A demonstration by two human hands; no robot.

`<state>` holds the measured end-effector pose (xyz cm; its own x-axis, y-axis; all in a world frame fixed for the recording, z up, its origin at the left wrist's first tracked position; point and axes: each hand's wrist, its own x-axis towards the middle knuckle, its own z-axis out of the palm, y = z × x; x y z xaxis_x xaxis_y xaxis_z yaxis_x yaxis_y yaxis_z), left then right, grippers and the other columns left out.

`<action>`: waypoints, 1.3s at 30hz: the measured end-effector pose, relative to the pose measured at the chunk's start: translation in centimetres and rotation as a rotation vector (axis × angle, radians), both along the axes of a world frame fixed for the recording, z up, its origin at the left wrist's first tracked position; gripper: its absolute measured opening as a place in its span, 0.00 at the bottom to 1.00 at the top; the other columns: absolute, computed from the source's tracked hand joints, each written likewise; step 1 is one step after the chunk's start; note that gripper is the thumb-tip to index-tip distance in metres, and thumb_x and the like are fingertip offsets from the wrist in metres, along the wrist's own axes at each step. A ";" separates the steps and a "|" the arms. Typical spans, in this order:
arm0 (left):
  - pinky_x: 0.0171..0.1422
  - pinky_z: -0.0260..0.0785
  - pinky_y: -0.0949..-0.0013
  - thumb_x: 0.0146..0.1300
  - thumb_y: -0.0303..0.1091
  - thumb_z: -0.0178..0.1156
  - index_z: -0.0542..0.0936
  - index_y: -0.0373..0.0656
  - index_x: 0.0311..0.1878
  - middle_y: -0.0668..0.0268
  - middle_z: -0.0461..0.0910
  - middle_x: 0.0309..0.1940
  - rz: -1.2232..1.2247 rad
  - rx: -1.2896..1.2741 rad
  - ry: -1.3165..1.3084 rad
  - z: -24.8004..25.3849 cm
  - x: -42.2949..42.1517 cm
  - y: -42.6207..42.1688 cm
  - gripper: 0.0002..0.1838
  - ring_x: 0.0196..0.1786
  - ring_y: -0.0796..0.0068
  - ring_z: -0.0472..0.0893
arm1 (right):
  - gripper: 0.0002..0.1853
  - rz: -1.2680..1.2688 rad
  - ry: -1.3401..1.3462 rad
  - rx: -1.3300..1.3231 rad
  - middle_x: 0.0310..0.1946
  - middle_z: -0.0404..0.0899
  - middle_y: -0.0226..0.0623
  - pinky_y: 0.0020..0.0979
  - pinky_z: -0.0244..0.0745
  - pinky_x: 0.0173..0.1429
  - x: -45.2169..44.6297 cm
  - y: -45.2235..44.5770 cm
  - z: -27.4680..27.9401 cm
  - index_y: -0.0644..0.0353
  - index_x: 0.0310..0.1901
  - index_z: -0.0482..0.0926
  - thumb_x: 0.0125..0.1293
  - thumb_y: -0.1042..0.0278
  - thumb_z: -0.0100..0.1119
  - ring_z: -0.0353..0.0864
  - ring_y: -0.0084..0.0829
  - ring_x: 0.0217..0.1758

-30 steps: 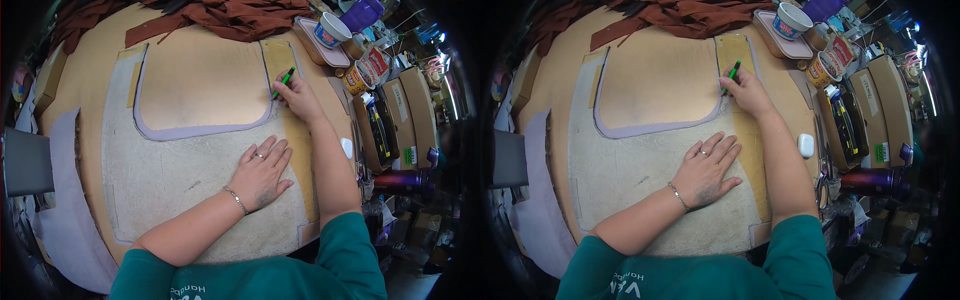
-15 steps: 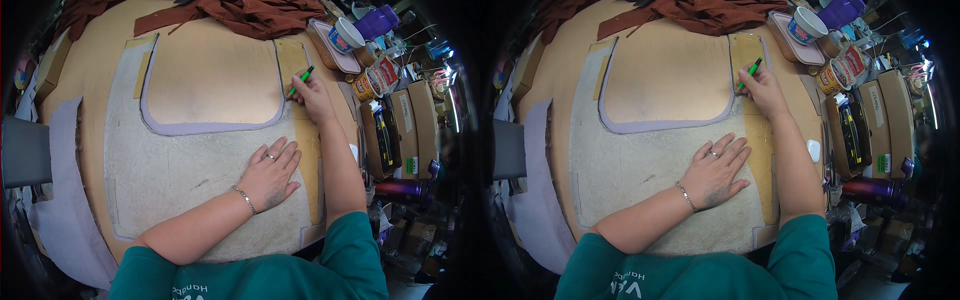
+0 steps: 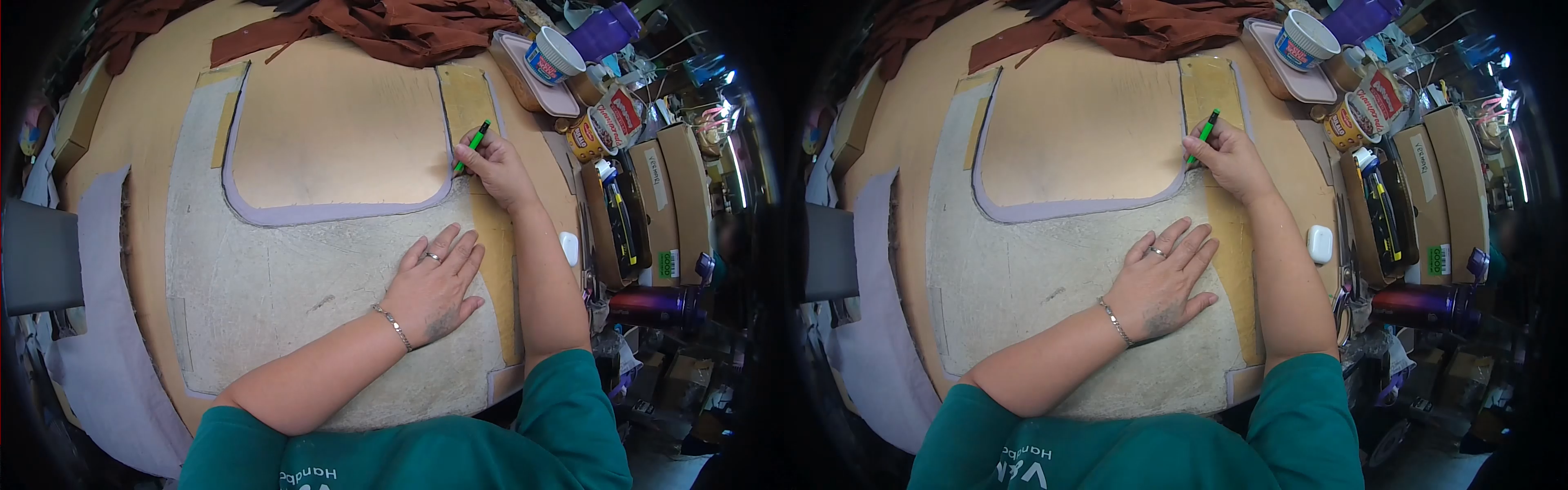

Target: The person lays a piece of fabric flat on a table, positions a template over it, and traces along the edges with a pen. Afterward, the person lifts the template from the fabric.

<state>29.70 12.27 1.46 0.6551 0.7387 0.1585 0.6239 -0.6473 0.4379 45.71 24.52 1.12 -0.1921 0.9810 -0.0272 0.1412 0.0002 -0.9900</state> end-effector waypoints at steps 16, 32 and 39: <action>0.63 0.47 0.57 0.54 0.51 0.50 0.62 0.45 0.58 0.65 0.57 0.59 -0.002 -0.030 -0.006 -0.1 0.0 0.1 0.31 0.64 0.67 0.53 | 0.10 -0.376 0.229 0.203 0.27 0.72 0.29 0.18 0.64 0.25 -0.6 9.4 -1.4 0.57 0.38 0.68 0.59 0.64 0.55 0.69 0.18 0.25; 0.56 0.58 0.61 0.53 0.44 0.56 0.68 0.31 0.49 0.48 0.69 0.43 1.099 0.053 -0.038 -0.3 -26.1 -4.8 0.27 0.49 0.55 0.68 | 0.14 -0.544 -0.807 0.195 0.27 0.74 0.49 0.37 0.67 0.35 3.3 -21.8 0.1 0.67 0.29 0.73 0.51 0.63 0.57 0.73 0.43 0.29; 0.42 0.62 0.67 0.51 0.49 0.57 0.70 0.30 0.45 0.53 0.71 0.35 1.090 -0.268 -0.218 1.2 -27.3 -9.0 0.29 0.36 0.64 0.70 | 0.20 -0.583 -0.673 -0.082 0.23 0.72 0.46 0.34 0.68 0.37 3.4 -24.7 1.2 0.69 0.31 0.72 0.47 0.58 0.61 0.73 0.41 0.30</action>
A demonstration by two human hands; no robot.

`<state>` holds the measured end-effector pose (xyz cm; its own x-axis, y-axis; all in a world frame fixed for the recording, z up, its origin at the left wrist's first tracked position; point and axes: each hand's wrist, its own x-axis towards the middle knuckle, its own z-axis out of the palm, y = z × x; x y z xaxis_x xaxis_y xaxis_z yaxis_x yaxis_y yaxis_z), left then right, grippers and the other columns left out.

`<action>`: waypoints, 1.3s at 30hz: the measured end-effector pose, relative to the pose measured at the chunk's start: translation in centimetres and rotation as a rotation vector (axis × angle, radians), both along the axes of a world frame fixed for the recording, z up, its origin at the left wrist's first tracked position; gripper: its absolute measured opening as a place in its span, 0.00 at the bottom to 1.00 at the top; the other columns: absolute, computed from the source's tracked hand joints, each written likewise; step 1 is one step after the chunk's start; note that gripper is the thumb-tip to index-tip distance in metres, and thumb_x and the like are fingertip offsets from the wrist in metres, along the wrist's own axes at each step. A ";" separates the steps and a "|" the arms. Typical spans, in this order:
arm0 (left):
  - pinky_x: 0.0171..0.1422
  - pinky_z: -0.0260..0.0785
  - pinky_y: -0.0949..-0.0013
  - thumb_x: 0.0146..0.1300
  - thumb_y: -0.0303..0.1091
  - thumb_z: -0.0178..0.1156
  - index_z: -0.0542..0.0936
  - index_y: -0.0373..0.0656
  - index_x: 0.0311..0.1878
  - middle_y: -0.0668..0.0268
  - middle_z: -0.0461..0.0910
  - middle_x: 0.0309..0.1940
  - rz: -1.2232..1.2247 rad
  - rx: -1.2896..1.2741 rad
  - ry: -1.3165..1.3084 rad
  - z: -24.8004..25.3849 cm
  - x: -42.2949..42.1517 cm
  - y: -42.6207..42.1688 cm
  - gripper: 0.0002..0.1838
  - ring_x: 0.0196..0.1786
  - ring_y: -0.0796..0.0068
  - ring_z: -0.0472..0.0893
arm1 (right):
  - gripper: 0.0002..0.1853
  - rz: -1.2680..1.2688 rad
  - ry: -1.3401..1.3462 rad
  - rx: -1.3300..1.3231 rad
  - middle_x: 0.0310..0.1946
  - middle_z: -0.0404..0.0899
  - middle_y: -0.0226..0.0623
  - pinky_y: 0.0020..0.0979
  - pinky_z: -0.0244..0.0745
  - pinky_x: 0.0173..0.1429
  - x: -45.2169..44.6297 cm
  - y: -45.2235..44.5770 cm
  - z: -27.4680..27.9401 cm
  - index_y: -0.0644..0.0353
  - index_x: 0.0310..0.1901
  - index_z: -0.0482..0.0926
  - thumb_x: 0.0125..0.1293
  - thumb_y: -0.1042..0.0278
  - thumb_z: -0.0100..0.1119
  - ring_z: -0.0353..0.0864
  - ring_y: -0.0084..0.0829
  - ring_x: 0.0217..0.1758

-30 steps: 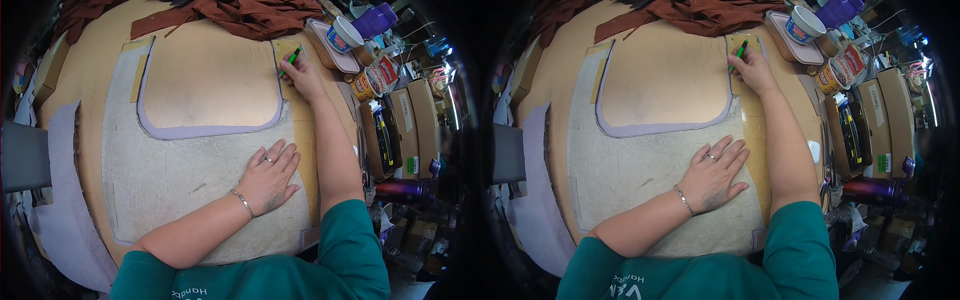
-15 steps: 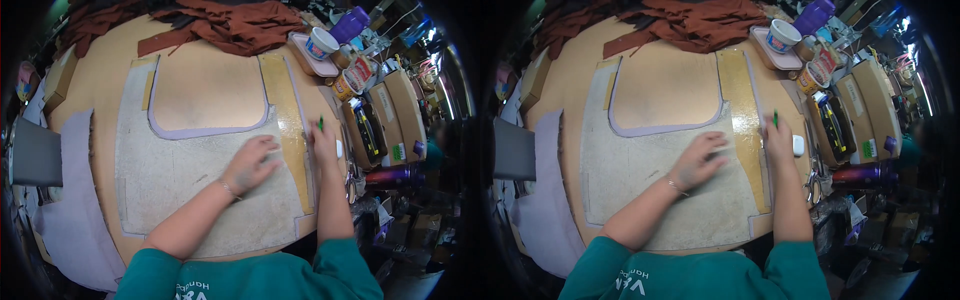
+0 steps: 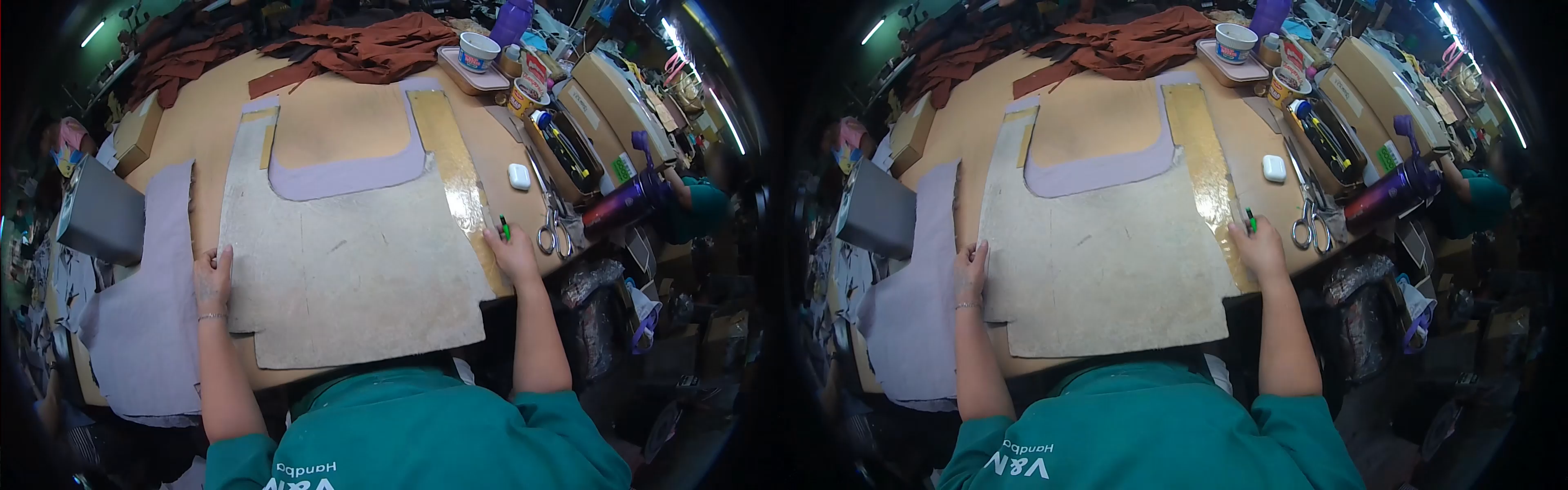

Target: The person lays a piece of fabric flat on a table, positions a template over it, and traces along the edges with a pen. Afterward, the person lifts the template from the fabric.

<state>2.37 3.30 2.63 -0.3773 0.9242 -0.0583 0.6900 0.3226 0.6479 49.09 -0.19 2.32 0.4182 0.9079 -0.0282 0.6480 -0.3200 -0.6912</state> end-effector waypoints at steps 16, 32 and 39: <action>0.47 0.62 0.69 0.55 0.37 0.55 0.70 0.32 0.42 0.55 0.72 0.40 -0.170 0.385 -0.326 -2.1 0.8 -6.6 0.18 0.42 0.68 0.72 | 0.21 -0.054 0.158 0.047 0.30 0.74 0.44 0.29 0.69 0.38 1.0 -7.2 -0.2 0.72 0.36 0.68 0.47 0.64 0.63 0.75 0.33 0.32; 0.47 0.65 0.56 0.50 0.39 0.58 0.73 0.35 0.37 0.44 0.74 0.37 0.044 -0.039 0.345 -0.8 1.1 -0.3 0.17 0.42 0.48 0.74 | 0.24 0.053 0.376 0.077 0.36 0.76 0.46 0.25 0.69 0.42 3.9 -5.6 -1.1 0.75 0.45 0.67 0.48 0.69 0.63 0.75 0.28 0.38; 0.46 0.65 0.57 0.51 0.41 0.54 0.73 0.33 0.34 0.43 0.74 0.35 -0.018 0.009 0.383 -2.6 -1.0 -0.2 0.17 0.41 0.48 0.74 | 0.25 0.076 0.012 0.094 0.37 0.76 0.49 0.33 0.69 0.46 4.2 -5.5 -2.5 0.68 0.42 0.72 0.47 0.57 0.62 0.76 0.39 0.42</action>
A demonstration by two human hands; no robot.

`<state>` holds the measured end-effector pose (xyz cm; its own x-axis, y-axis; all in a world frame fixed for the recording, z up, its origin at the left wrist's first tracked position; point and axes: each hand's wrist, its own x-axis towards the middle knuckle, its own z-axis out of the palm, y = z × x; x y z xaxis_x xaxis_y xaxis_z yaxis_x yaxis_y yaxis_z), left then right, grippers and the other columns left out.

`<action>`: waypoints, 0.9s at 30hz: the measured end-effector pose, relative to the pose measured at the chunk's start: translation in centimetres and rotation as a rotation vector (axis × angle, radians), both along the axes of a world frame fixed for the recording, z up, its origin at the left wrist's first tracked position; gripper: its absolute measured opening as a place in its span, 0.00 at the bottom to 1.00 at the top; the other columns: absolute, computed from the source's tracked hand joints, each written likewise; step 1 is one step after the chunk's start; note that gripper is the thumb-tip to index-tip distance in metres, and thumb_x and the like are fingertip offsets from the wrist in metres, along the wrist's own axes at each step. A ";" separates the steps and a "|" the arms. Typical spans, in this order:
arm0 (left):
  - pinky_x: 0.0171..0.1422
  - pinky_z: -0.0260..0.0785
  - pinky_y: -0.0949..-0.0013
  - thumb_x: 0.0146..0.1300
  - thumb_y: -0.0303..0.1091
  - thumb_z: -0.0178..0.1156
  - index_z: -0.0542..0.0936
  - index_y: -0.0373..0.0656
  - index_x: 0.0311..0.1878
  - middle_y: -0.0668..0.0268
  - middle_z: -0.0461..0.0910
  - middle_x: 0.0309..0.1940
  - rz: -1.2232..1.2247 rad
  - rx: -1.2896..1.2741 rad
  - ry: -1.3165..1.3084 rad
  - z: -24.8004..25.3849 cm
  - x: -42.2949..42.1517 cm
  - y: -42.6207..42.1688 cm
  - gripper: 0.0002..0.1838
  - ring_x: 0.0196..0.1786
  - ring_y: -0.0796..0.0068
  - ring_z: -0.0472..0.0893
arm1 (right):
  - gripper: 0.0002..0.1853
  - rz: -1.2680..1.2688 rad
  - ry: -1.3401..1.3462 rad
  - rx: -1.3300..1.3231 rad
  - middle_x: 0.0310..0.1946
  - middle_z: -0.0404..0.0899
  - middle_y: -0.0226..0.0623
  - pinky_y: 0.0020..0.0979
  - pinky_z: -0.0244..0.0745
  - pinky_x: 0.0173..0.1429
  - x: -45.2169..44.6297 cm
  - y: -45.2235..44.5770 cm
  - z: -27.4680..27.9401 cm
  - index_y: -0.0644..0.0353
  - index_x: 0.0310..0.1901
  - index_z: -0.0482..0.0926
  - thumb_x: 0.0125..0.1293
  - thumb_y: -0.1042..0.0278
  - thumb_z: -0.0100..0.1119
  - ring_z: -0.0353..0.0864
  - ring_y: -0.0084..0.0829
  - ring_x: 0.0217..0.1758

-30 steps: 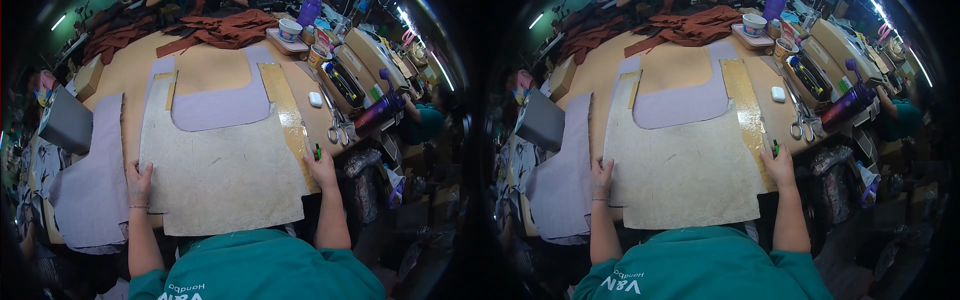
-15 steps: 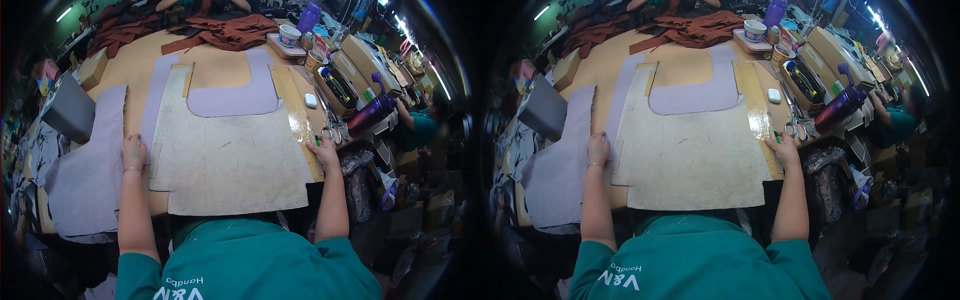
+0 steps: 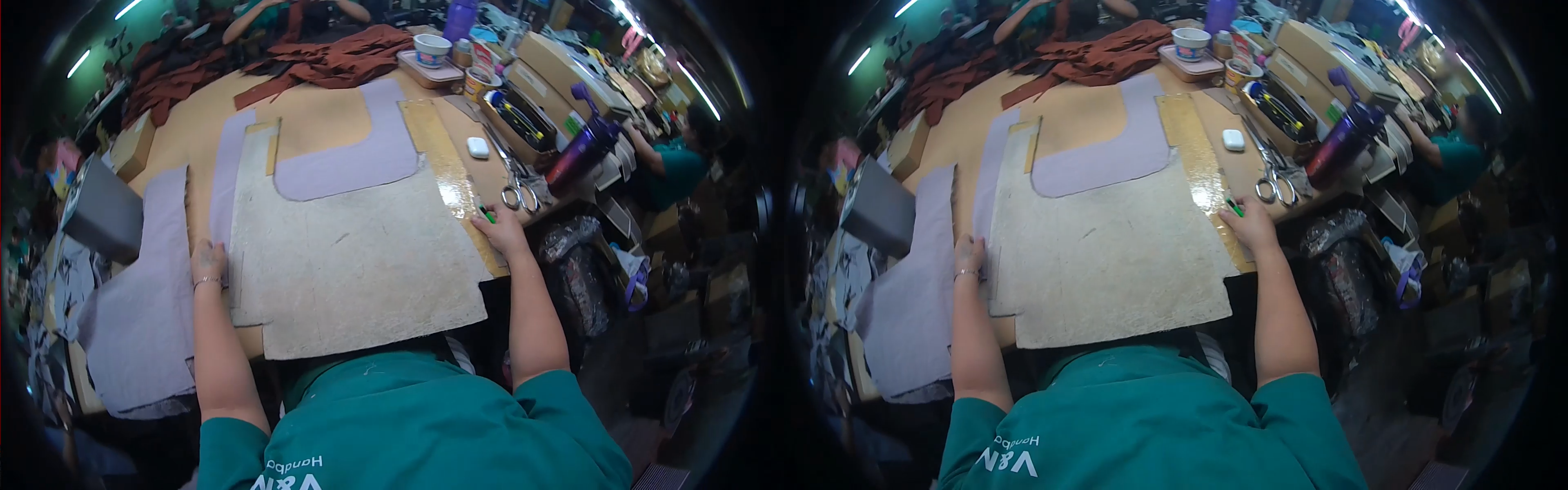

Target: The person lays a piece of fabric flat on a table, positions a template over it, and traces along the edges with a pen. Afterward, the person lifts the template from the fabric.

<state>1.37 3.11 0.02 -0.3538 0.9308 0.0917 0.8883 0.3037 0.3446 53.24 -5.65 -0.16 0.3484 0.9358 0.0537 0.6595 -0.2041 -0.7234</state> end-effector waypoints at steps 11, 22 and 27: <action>0.38 0.63 0.57 0.51 0.40 0.54 0.71 0.30 0.28 0.45 0.74 0.27 -0.107 0.118 0.045 -0.6 -1.3 -0.9 0.18 0.32 0.48 0.73 | 0.22 -0.070 -0.044 -0.069 0.35 0.75 0.50 0.38 0.68 0.46 -2.4 -1.4 3.3 0.64 0.40 0.72 0.49 0.56 0.58 0.74 0.47 0.41; 0.36 0.62 0.58 0.53 0.38 0.52 0.70 0.29 0.28 0.47 0.72 0.24 -0.079 0.135 0.153 -0.7 -0.9 -1.1 0.16 0.29 0.51 0.71 | 0.20 -0.044 0.027 0.011 0.31 0.75 0.54 0.41 0.68 0.43 -2.2 -1.5 2.5 0.66 0.42 0.70 0.53 0.59 0.56 0.74 0.49 0.38; 0.34 0.60 0.60 0.52 0.37 0.51 0.68 0.29 0.23 0.48 0.70 0.20 -0.098 0.153 0.091 -0.8 -1.2 -1.0 0.16 0.25 0.54 0.69 | 0.19 -0.040 0.123 0.024 0.31 0.75 0.54 0.41 0.68 0.42 -2.0 -1.7 2.7 0.66 0.42 0.70 0.53 0.62 0.57 0.74 0.50 0.38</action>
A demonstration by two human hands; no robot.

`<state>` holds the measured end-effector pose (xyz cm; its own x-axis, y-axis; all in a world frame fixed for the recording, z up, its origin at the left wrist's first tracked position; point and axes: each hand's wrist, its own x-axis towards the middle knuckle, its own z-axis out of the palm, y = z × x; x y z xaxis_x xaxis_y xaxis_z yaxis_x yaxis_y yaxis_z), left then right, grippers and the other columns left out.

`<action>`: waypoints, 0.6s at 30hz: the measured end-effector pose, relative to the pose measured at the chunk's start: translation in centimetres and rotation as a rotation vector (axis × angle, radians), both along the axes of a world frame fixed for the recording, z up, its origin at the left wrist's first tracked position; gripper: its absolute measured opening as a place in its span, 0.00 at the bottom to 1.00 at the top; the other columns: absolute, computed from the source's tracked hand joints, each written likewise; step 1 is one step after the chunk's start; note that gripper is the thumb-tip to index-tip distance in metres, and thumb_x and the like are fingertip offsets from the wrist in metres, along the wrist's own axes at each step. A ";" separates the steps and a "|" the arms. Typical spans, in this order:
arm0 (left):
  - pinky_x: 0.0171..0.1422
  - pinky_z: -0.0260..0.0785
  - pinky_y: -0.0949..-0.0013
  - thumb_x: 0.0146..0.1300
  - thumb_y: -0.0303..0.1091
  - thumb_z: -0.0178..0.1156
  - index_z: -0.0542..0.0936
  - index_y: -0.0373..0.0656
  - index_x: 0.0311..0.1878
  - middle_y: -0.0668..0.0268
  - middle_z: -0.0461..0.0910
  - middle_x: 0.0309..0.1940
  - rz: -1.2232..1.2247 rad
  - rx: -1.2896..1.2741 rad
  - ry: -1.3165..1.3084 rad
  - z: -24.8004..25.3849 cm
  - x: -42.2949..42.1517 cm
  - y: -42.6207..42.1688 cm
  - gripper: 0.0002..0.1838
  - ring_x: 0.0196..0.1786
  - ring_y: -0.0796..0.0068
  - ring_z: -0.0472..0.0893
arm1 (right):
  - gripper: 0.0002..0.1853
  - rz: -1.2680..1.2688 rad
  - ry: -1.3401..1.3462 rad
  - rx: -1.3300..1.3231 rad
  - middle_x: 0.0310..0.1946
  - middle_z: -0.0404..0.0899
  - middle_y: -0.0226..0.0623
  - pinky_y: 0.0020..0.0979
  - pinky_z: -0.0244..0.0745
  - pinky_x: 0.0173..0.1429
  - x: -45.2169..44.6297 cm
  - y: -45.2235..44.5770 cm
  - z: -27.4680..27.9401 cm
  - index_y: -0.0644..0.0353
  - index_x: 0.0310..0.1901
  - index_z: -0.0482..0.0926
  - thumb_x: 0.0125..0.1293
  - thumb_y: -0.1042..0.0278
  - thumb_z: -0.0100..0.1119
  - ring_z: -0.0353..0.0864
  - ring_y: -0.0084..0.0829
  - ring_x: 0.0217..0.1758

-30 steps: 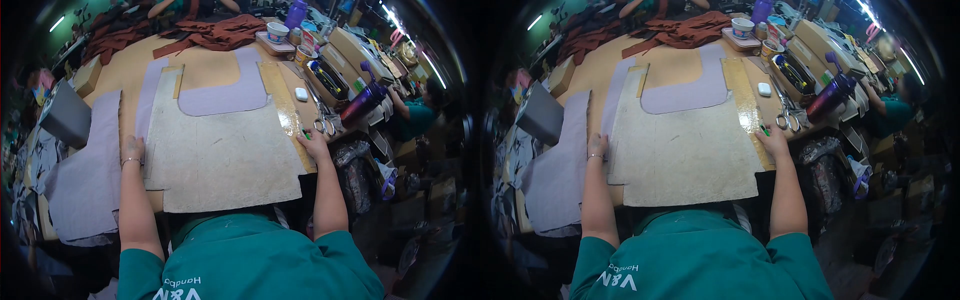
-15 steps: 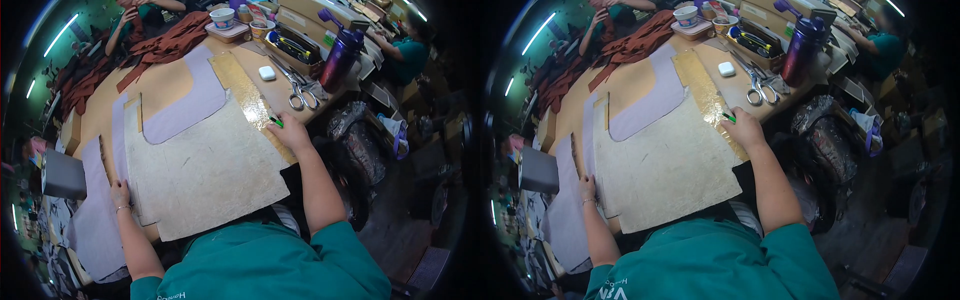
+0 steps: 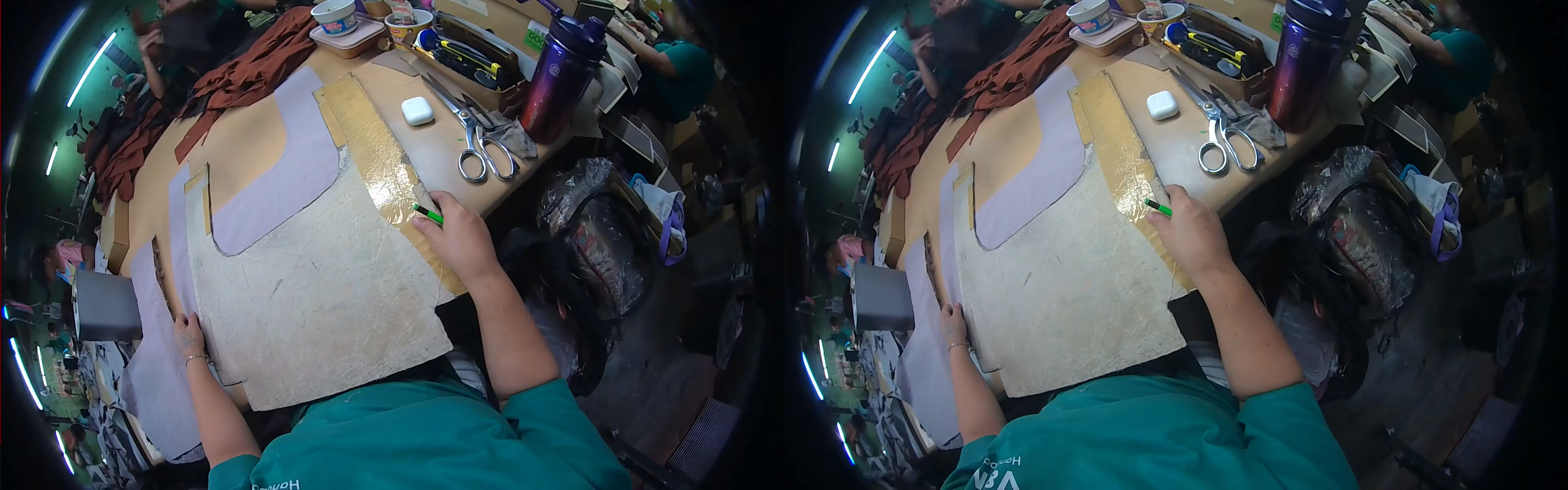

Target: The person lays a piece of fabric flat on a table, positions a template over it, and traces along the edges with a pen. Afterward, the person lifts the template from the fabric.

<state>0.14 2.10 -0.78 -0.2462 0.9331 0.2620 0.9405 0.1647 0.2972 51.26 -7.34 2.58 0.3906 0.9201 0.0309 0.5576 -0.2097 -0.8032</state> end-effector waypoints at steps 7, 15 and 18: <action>0.31 0.58 0.64 0.51 0.35 0.50 0.66 0.32 0.21 0.57 0.66 0.17 0.031 -0.064 -0.111 1.1 0.9 -0.6 0.13 0.23 0.68 0.63 | 0.20 -0.035 0.051 0.079 0.32 0.75 0.54 0.38 0.69 0.42 -0.2 -0.2 -0.3 0.67 0.43 0.70 0.51 0.65 0.58 0.74 0.49 0.38; 0.50 0.64 0.68 0.57 0.40 0.46 0.72 0.37 0.39 0.60 0.73 0.38 0.121 0.337 -1.651 5.1 -2.7 -2.6 0.16 0.41 0.67 0.73 | 0.18 -0.042 0.096 0.103 0.32 0.77 0.48 0.32 0.69 0.42 0.3 0.5 -1.1 0.67 0.41 0.72 0.50 0.65 0.59 0.77 0.40 0.38; 0.57 0.61 0.63 0.54 0.43 0.52 0.70 0.33 0.48 0.55 0.70 0.47 -0.149 0.677 -1.158 8.8 -11.4 -5.8 0.24 0.50 0.64 0.72 | 0.19 -0.045 0.061 0.070 0.32 0.77 0.48 0.32 0.70 0.42 1.0 1.6 -2.5 0.68 0.41 0.73 0.49 0.64 0.60 0.78 0.38 0.37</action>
<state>-11.23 -3.73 8.04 -0.5457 0.7416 0.3903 0.0922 -0.4098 0.9075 52.26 -5.79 0.06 0.4348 0.8979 0.0693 0.4982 -0.1757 -0.8491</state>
